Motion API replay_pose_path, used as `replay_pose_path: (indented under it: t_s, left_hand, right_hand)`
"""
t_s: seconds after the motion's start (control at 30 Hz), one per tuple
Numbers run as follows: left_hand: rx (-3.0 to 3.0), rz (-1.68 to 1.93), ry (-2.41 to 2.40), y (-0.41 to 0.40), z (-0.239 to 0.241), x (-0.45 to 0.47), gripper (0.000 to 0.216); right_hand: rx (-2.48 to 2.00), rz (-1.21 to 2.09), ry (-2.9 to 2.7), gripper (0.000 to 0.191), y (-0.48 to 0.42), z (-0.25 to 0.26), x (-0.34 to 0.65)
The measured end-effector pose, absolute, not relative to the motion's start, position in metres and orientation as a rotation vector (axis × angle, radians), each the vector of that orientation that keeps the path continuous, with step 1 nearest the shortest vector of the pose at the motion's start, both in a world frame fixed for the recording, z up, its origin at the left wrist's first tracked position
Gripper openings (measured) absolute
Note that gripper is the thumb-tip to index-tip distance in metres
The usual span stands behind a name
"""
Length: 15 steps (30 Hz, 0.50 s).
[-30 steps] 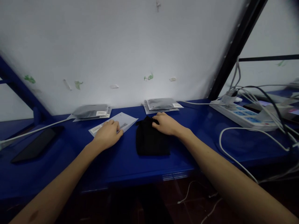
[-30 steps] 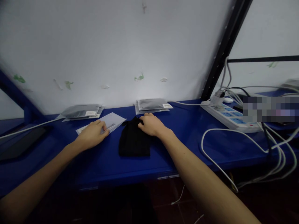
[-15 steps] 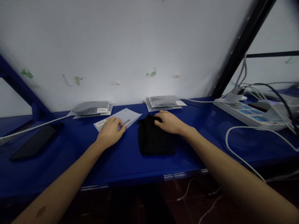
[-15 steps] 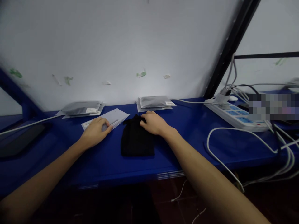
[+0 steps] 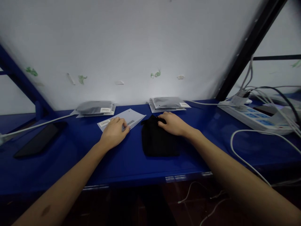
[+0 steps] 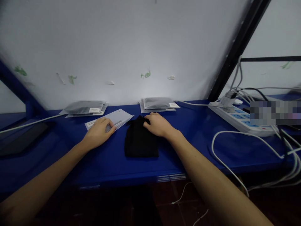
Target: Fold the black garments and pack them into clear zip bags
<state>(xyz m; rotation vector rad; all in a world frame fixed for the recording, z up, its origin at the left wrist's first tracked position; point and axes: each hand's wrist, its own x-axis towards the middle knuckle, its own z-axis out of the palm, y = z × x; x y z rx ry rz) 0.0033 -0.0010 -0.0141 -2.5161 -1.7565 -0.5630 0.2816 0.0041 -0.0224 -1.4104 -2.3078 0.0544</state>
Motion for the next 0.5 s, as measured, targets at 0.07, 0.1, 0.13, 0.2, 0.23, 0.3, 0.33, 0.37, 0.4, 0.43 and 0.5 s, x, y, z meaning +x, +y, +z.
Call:
replay_pose_path:
  t_s: [0.07, 0.1, 0.13, 0.2, 0.23, 0.3, 0.33, 0.37, 0.4, 0.43, 0.5]
  left_hand:
    - [-2.514, -0.564, -1.747, -0.0011, -0.0141, 0.0031, 0.019]
    - [-2.513, -0.564, -1.742, -0.0011, -0.014, 0.0031, 0.019]
    - [-2.514, -0.562, -1.741, -0.0012, -0.0139, 0.0031, 0.019]
    - [-2.511, -0.558, -1.745, -0.0014, -0.0137, 0.0032, 0.018]
    - [-2.509, -0.557, -1.747, -0.0014, -0.0137, 0.0032, 0.018]
    - [-2.506, -0.55, -1.751, -0.0013, -0.0136, 0.0033, 0.018]
    - [-2.505, -0.544, -1.753, -0.0013, -0.0135, 0.0034, 0.018]
    - [-2.505, -0.539, -1.753, -0.0013, -0.0134, 0.0035, 0.018]
    - [-2.505, -0.534, -1.754, -0.0013, -0.0133, 0.0036, 0.018]
    - [-2.506, -0.533, -1.757, -0.0014, -0.0131, 0.0037, 0.018]
    - [-2.506, -0.537, -1.761, -0.0016, -0.0128, 0.0039, 0.018]
  right_hand:
    - [-1.4, 0.051, -2.302, 0.031, 0.0041, -0.0227, 0.2815]
    - [-1.395, 0.05, -2.296, 0.032, 0.0042, -0.0229, 0.2815]
    - [-1.391, 0.049, -2.291, 0.033, 0.0043, -0.0231, 0.2815]
    - [-1.391, 0.047, -2.29, 0.035, 0.0046, -0.0232, 0.2816]
    - [-1.394, 0.047, -2.295, 0.035, 0.0047, -0.0231, 0.2817]
    - [-1.403, 0.05, -2.308, 0.035, 0.0047, -0.0227, 0.2816]
    - [-1.408, 0.052, -2.311, 0.034, 0.0047, -0.0225, 0.2815]
    - [-1.411, 0.052, -2.31, 0.034, 0.0046, -0.0223, 0.2814]
    - [-1.412, 0.051, -2.307, 0.034, 0.0045, -0.0222, 0.2813]
    - [-1.412, 0.049, -2.303, 0.034, 0.0044, -0.0222, 0.2811]
    - [-1.408, 0.046, -2.299, 0.034, 0.0042, -0.0222, 0.2809]
